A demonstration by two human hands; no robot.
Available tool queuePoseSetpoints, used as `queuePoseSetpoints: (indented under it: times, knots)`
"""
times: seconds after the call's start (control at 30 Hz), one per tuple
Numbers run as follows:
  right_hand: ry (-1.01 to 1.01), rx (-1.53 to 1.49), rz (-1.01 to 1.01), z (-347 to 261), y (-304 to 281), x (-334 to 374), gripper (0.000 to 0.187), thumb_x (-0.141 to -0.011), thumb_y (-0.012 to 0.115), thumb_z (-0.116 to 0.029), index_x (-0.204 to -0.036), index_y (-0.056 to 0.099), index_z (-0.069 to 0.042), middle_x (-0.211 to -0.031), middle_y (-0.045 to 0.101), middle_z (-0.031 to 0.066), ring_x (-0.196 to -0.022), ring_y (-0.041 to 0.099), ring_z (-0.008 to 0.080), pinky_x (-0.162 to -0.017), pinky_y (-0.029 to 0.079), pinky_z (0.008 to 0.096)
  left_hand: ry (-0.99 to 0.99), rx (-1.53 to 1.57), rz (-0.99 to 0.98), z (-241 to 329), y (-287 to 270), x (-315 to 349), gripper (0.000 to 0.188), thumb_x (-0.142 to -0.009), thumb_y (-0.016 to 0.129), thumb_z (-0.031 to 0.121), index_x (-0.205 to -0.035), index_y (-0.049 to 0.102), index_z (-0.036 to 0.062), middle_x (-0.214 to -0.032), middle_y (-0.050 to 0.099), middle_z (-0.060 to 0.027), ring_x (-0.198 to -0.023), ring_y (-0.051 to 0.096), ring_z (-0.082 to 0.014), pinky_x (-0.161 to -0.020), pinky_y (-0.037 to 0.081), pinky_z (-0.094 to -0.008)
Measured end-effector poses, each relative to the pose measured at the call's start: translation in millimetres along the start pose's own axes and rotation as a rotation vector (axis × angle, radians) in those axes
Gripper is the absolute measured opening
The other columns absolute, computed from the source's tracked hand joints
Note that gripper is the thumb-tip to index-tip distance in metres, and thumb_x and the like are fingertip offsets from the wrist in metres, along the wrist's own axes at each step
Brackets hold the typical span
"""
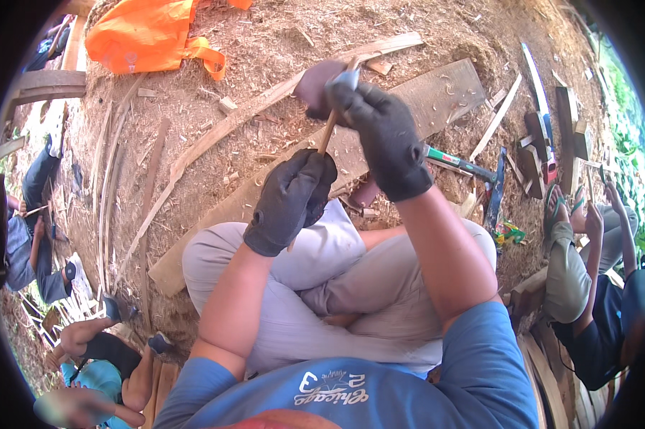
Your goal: The person sits on the ground and uses a sanding block to smooth a small wooden stick. They hold the stick in one hand and rub the sanding block along its length repeatedly. Other people are visible in the background working on similar tasks.
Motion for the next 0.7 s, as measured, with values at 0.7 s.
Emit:
queuePoseSetpoints:
  times: [0.7]
  knots:
    - [0.02,-0.176,0.044,0,4,-9,0.038,-0.11,0.058,-0.034,-0.116,0.072,0.001,-0.112,0.07,0.0062,-0.099,0.069,0.0185,-0.098,0.054,0.034,0.121,-0.109,0.1,-17,10,-9,0.031,-0.112,0.055,0.03,-0.103,0.068,0.0038,-0.072,0.055,0.0052,-0.058,0.045,-0.004,-0.052,0.037,-0.0251]
Point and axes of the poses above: each hand's wrist, its own x-axis away from the middle knuckle, its own y-axis out of the palm, z = x × y, the point moved 6 cm from there along -x, towards the middle knuckle
